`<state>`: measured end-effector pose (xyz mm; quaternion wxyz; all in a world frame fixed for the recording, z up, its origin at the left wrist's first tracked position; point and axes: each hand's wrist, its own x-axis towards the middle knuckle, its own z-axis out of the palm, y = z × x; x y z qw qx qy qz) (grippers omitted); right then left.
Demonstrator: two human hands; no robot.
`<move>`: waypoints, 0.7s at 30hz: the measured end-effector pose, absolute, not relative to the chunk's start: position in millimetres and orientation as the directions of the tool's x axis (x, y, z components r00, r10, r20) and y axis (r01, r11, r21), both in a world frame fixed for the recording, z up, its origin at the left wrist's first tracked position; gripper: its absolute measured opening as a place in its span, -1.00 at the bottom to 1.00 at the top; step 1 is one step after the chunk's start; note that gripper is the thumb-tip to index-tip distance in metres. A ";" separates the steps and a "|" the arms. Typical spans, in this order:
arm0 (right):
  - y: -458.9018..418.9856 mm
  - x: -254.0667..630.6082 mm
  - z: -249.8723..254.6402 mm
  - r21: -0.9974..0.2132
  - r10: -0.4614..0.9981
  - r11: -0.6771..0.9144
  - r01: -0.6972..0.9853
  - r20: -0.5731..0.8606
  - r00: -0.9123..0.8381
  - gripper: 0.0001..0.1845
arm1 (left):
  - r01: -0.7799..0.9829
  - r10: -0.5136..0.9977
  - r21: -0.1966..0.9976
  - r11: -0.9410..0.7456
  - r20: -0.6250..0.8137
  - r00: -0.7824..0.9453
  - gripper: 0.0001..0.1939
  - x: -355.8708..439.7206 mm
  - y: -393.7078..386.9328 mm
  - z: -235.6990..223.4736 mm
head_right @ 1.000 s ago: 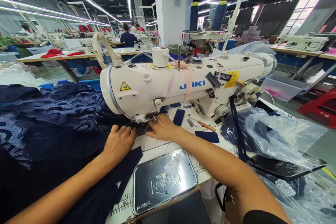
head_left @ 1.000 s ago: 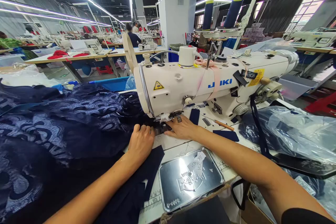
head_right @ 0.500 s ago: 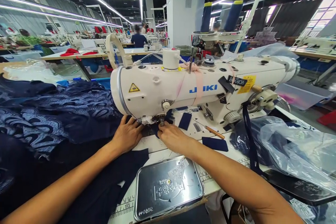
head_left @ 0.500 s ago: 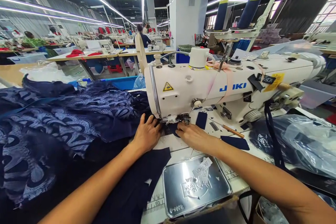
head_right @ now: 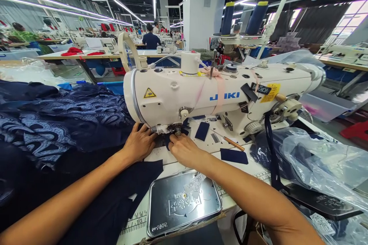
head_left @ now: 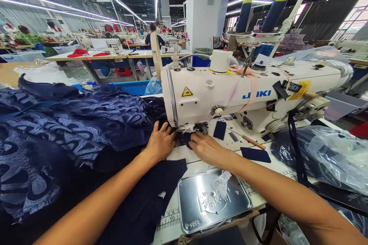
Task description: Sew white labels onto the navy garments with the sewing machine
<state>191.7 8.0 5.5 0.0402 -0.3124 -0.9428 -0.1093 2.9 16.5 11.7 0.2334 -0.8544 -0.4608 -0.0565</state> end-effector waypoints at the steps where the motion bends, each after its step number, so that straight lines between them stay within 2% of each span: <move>1: 7.0 190.5 5.9 0.185 0.586 0.776 0.603 0.142 -0.797 -0.81 | 0.816 0.764 -0.342 -0.466 0.309 0.566 -0.77 2.9 17.3 11.6; 9: 2.1 180.3 7.4 0.226 0.641 0.717 0.660 0.158 -0.751 -0.78 | 0.834 0.767 -0.283 -0.474 0.332 0.549 -0.80 4.1 22.6 13.4; 21: 14.0 189.2 5.6 0.246 0.605 0.728 0.639 0.205 -0.769 -0.80 | 0.842 0.794 -0.317 -0.436 0.304 0.526 -0.81 5.8 21.5 12.5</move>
